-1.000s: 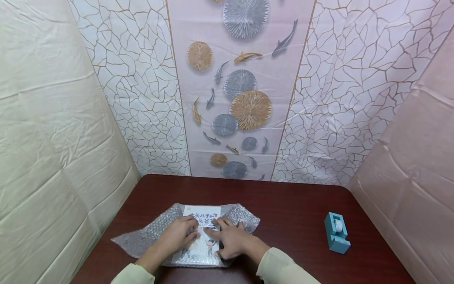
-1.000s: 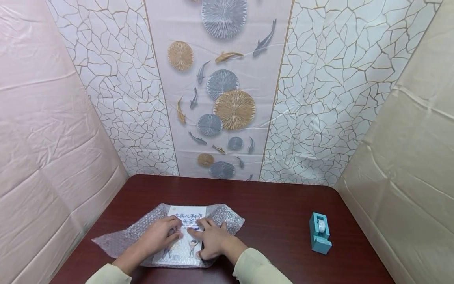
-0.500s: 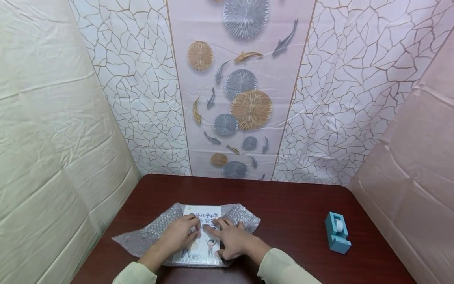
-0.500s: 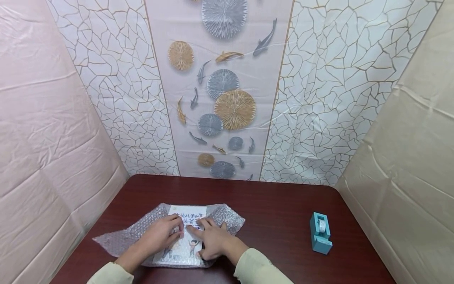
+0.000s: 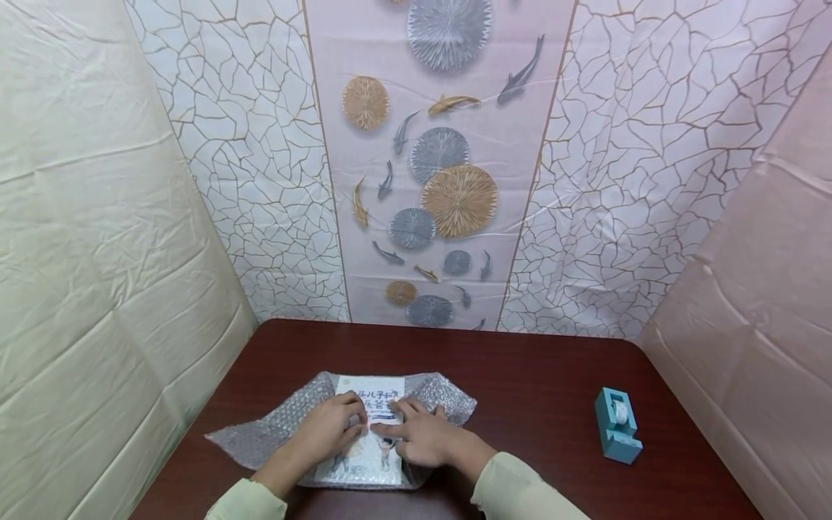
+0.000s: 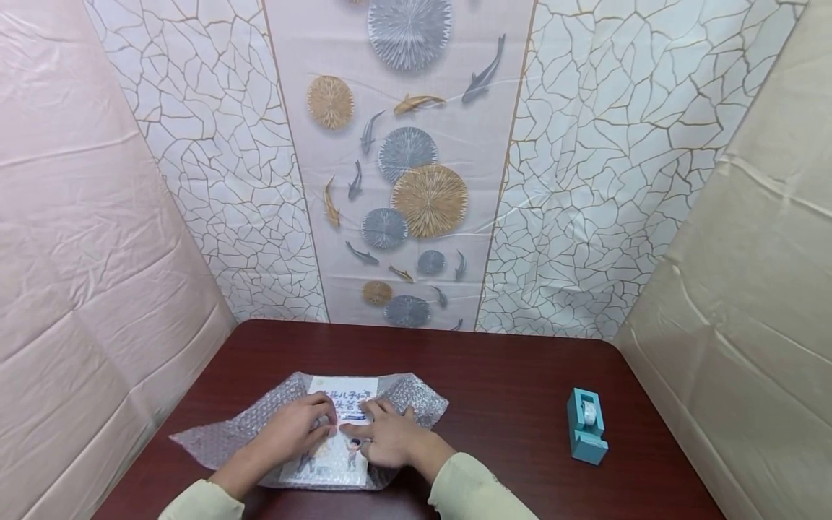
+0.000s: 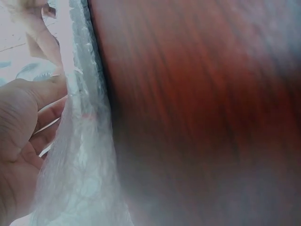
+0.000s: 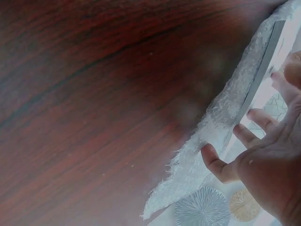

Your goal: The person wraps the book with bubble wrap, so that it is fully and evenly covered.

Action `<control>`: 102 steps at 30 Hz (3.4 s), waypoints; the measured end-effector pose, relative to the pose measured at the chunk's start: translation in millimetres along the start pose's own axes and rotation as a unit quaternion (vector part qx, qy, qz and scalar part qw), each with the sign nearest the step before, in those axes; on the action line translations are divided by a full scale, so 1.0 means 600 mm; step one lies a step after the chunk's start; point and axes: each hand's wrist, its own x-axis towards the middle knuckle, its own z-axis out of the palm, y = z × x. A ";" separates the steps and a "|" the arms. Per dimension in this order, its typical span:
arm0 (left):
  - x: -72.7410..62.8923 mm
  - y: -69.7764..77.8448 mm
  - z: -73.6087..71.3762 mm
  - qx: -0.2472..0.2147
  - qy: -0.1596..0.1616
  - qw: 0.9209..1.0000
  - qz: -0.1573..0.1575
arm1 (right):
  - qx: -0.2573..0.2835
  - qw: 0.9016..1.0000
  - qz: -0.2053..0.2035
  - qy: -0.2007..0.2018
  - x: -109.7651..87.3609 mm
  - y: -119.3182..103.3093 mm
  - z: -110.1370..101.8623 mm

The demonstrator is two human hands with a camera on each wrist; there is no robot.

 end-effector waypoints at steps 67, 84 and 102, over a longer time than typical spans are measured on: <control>-0.047 -0.050 -0.071 -0.015 -0.138 0.948 -0.286 | -0.070 0.997 -0.039 0.016 -0.001 -0.002 0.012; -0.068 -0.072 -0.101 -0.008 -0.128 0.937 -0.325 | -0.056 0.997 -0.043 0.013 -0.001 0.002 0.008; -0.092 -0.105 -0.166 0.046 -0.162 0.891 -0.422 | -0.039 0.998 -0.040 0.007 -0.003 -0.003 0.004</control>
